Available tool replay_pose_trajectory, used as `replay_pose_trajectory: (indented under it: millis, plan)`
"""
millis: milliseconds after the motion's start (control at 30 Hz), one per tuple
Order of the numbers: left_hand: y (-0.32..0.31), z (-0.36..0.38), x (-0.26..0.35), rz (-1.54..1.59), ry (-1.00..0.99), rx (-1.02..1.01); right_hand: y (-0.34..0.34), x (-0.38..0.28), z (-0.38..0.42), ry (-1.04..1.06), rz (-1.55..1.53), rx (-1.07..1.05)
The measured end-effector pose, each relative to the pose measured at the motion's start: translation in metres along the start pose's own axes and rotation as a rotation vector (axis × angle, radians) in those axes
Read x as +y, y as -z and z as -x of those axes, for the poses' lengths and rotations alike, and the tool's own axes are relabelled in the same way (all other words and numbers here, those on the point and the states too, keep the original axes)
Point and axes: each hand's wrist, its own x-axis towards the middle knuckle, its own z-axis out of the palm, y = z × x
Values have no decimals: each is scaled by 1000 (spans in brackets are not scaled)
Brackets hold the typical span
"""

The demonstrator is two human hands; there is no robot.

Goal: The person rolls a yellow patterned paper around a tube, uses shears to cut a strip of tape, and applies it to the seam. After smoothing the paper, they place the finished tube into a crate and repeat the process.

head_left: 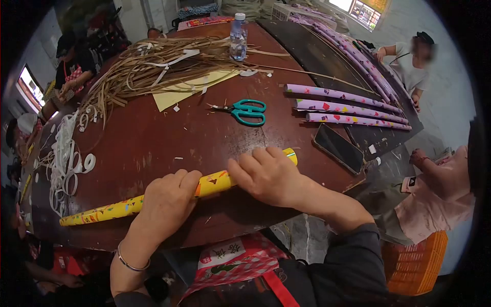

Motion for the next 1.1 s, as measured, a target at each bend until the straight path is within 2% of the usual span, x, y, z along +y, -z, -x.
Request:
replay_pose_trajectory:
  millis: [367,567,633,800,1100]
  plan:
    - [-18,3,6,-86,2,108,9,22,31,-43,13,-81]
    - [-20,-12,26,112,-69,130,14,17,26,-11,-28,-27]
    - [-21,-14,26,134,-93,219,18,18,25,-10,-19,-23]
    - [-25,-14,25,128,-143,302,22,17,26,-41,1,-94]
    - [-35,-6,21,119,-184,439,22,16,25,-32,-9,-91]
